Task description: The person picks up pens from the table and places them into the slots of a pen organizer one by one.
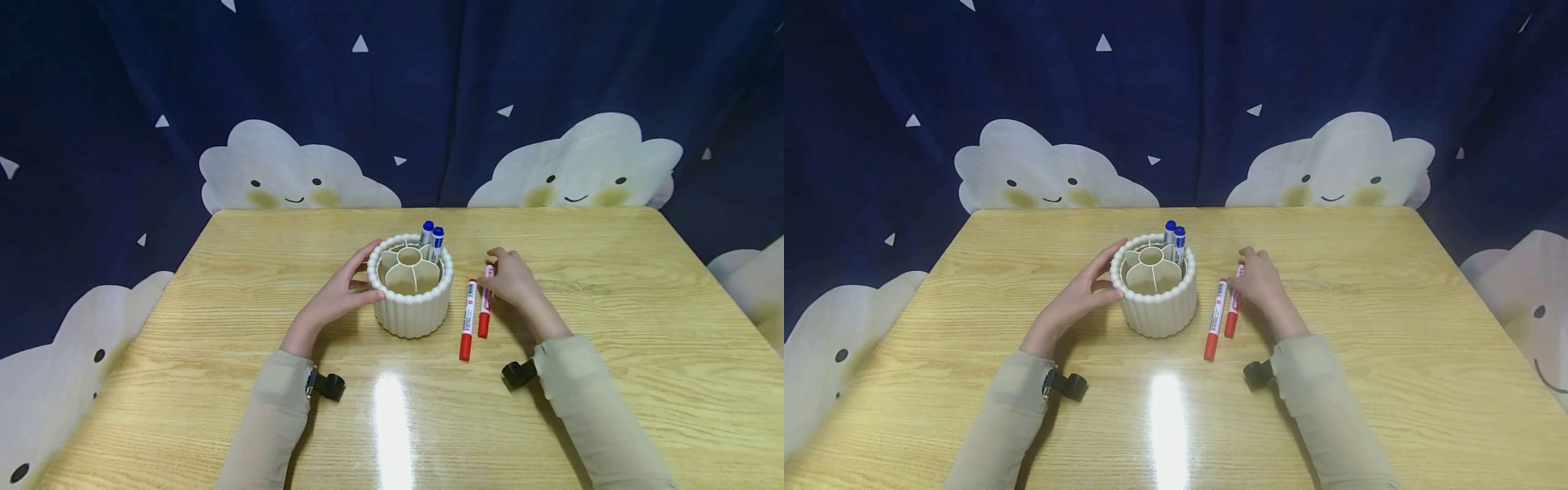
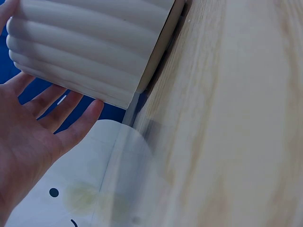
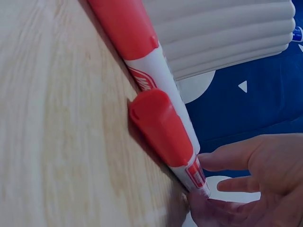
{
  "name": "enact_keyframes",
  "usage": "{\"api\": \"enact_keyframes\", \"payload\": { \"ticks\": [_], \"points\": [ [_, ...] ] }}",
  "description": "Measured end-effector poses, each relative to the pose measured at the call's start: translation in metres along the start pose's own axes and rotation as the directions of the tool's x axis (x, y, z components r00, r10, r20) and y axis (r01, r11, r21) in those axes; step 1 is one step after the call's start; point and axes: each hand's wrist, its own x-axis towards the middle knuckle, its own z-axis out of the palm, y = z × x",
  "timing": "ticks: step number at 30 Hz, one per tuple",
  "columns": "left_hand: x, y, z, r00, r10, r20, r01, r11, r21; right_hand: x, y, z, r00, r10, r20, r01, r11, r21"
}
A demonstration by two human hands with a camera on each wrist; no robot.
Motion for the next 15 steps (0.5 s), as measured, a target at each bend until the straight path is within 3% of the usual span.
{"api": "enact_keyframes", "payload": {
  "ticks": [10,15],
  "points": [
    [0.0,-0.001,-0.001,1.0,-0.014,0.003,0.014,1.0,-0.006,-0.001,-0.002,0.0,1.0,0.01,-0.026,-0.011,1.0,-0.019],
    [-0.001,0.012,-0.001,1.0,-0.027,0.013,0.027,0.999,-0.023,0.0,-0.002,0.0,1.0,0.02,-0.02,-0.02,1.0,-0.008]
  ]
}}
